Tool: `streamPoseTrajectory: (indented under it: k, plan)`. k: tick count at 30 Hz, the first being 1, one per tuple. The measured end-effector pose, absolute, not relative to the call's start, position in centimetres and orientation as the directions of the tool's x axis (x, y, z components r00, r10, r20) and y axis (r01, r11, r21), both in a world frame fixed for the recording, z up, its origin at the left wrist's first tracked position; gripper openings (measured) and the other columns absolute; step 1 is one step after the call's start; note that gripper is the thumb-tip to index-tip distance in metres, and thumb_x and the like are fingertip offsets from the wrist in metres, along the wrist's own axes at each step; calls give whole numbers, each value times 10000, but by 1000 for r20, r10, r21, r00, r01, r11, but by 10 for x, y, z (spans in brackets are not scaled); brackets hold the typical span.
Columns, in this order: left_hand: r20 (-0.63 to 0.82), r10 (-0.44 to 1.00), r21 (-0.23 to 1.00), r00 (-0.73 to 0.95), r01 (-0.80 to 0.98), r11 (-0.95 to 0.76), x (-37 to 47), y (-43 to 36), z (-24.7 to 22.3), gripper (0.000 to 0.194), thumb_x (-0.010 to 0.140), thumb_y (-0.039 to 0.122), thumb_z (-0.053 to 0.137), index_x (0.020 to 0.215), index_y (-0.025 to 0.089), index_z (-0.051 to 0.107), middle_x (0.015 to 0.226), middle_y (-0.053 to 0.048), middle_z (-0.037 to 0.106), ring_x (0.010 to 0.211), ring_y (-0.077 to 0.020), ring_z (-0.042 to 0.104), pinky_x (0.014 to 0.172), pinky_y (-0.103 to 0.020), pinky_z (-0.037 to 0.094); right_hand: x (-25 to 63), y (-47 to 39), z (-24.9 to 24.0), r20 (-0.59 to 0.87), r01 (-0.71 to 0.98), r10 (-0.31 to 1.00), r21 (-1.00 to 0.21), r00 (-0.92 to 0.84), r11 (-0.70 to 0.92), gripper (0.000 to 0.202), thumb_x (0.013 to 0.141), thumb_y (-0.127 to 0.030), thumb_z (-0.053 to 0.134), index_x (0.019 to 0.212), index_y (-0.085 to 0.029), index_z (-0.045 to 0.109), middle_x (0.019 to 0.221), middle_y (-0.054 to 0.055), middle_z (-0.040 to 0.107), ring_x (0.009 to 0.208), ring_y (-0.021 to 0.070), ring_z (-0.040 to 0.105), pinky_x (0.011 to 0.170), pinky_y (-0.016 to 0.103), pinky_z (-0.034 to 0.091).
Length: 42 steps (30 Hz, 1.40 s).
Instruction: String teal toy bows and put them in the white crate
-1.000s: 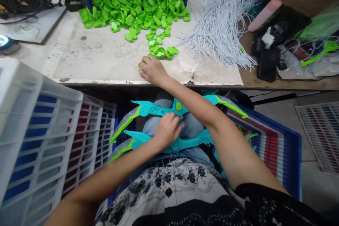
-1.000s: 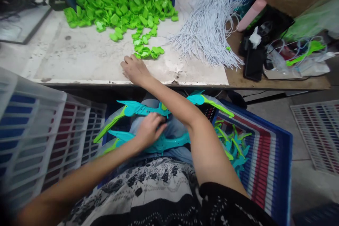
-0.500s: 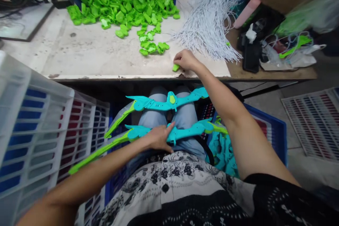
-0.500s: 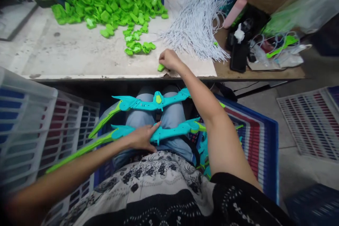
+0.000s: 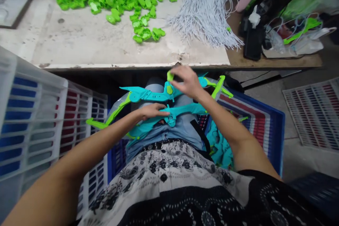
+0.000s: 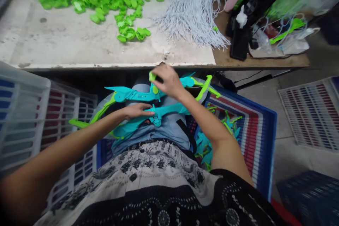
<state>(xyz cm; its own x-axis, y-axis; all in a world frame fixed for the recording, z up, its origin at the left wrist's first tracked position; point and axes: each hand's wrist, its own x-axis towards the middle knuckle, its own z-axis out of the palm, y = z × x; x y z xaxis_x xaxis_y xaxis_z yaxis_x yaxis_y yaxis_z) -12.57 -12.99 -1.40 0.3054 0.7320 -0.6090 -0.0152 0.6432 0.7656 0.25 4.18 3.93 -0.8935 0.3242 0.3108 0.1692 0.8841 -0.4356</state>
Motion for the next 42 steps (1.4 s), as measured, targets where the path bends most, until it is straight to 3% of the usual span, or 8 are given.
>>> streamPoseTrajectory:
  k: [6, 17, 22, 29, 32, 35, 38, 42]
  plan:
    - [-630, 718, 712, 295, -149, 686, -126, -133, -20, 518, 641, 611, 712, 887, 161, 643, 802, -33, 680, 626, -170, 614, 670, -305, 499, 89, -53, -7, 213, 46, 161, -461, -964, 886, 291, 920, -295, 481, 1138, -188, 640, 1216, 82, 635, 1133, 240, 514, 937, 424, 451]
    - [-503, 846, 854, 178, 255, 454, -122, -132, -26, 578, 617, 583, 712, 974, 135, 635, 892, -31, 640, 786, -185, 571, 629, -222, 427, 90, -67, -31, 159, 251, 381, -520, -911, 816, 276, 878, -419, 553, 1092, -278, 655, 1358, 66, 532, 1300, 239, 425, 1106, 501, 268]
    - [-504, 850, 851, 155, 260, 457, -117, -131, -26, 475, 668, 578, 663, 857, 144, 616, 739, 1, 585, 663, -154, 532, 567, -225, 395, 82, -67, -26, 82, 378, 510, -572, -856, 727, 670, 770, -504, 661, 1337, -212, 456, 1245, 119, 579, 1191, 278, 483, 1062, 488, 312]
    - [-438, 888, 868, 137, 320, 379, -116, -132, -27, 500, 690, 595, 621, 846, 120, 613, 694, 5, 558, 594, -144, 498, 536, -240, 384, 74, -59, -24, -22, 382, 425, -481, -905, 789, 748, 730, -518, 699, 1361, -202, 453, 1175, 154, 603, 1097, 316, 523, 935, 498, 377]
    - [-423, 896, 863, 136, 364, 352, -116, -139, -17, 531, 728, 613, 593, 919, 118, 624, 729, -8, 593, 613, -162, 530, 548, -248, 396, 66, -35, -8, -124, 276, 253, -591, -960, 758, 596, 763, -468, 681, 1272, -187, 551, 1153, 125, 639, 1058, 286, 577, 900, 447, 431]
    - [-310, 945, 787, 104, 586, 194, -112, -152, -2, 469, 784, 554, 599, 1011, 144, 638, 809, -35, 630, 712, -201, 585, 625, -269, 433, 32, 13, 23, -77, 244, 266, -689, -961, 682, 298, 879, -357, 528, 1086, -190, 663, 1033, 60, 694, 930, 203, 632, 833, 334, 477]
    - [-141, 987, 567, 79, 824, 15, -100, -170, 4, 400, 864, 379, 566, 1226, 208, 570, 1027, -103, 628, 877, -245, 609, 746, -329, 480, -31, 71, 53, 184, 341, 489, -513, -853, 788, 284, 879, -218, 466, 1068, -133, 659, 1091, 101, 670, 1042, 231, 574, 960, 375, 412]
    - [-112, 992, 365, 51, 931, -7, -81, -194, -9, 570, 835, 212, 602, 1365, 347, 439, 1364, -144, 455, 1143, -317, 516, 899, -465, 464, -118, 135, 69, 242, 370, 458, -335, -855, 867, 446, 756, -46, 460, 1181, -124, 570, 1300, 119, 549, 1236, 259, 417, 1047, 423, 333]
